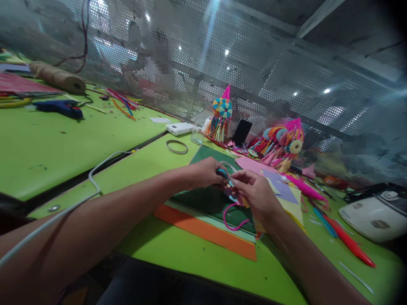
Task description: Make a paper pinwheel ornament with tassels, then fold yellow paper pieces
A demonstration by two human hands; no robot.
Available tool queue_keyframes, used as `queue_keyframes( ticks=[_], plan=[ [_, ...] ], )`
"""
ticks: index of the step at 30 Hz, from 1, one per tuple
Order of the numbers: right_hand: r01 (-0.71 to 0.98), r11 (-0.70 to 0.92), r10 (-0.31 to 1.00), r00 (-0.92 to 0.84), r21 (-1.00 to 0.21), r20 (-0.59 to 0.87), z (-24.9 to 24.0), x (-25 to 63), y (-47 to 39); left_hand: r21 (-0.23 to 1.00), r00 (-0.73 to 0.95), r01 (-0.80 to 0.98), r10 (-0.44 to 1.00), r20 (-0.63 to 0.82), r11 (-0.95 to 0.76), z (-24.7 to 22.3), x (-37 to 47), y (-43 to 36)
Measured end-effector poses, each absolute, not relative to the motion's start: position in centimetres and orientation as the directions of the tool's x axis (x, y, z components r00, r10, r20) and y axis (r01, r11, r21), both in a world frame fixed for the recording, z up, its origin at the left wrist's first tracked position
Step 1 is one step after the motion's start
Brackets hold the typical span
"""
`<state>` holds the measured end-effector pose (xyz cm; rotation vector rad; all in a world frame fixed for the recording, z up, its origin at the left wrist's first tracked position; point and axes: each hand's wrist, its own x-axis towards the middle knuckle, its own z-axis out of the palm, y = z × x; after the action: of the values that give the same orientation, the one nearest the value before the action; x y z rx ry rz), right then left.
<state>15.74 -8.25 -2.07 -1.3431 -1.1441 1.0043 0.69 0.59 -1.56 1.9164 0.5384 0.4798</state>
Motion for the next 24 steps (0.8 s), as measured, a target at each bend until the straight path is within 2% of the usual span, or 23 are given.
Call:
queue_keyframes(
  ticks=[4,11,13,15,17,19,20,22,24],
  plan=[
    [0.101,0.037,0.980,0.192,-0.994,0.056,-2.1,15.7,-8.3,0.919,0.819,0.161,0.568,0.078,-0.359,-1.9,0.7,0.9],
    [0.080,0.034,0.976,0.211,-0.996,0.050,-1.9,15.6,-8.2,0.848,0.775,0.216,0.613,0.153,-0.484,-2.0,1.1,1.2],
    [0.112,0.049,0.973,0.218,-0.993,0.072,-1.9,15.6,-8.2,0.866,0.769,0.201,0.621,0.150,-0.458,-1.9,1.1,1.2],
    [0.237,0.101,0.959,0.235,-0.966,0.158,-1.9,15.6,-8.2,0.905,0.758,0.164,0.638,0.139,-0.392,-1.7,1.0,1.1],
    [0.483,0.226,0.903,0.221,-0.846,0.367,-1.9,15.5,-8.4,0.947,0.743,0.121,0.659,0.114,-0.299,-1.6,0.9,1.0],
    [0.721,0.363,0.795,0.091,-0.590,0.600,-1.9,15.4,-8.7,0.973,0.733,0.087,0.676,0.082,-0.212,-1.5,0.9,0.9],
    [0.792,0.410,0.743,-0.002,-0.453,0.669,-2.0,15.3,-8.9,0.981,0.730,0.077,0.681,0.066,-0.177,-1.5,0.8,0.9],
    [0.854,0.450,0.696,-0.152,-0.262,0.702,-2.2,15.2,-9.1,0.989,0.727,0.067,0.686,0.043,-0.132,-1.3,0.8,0.8],
    [0.879,0.439,0.709,-0.210,-0.188,0.673,-2.4,15.1,-9.2,0.990,0.736,0.065,0.675,0.036,-0.124,-1.2,0.7,0.6]
  ],
)
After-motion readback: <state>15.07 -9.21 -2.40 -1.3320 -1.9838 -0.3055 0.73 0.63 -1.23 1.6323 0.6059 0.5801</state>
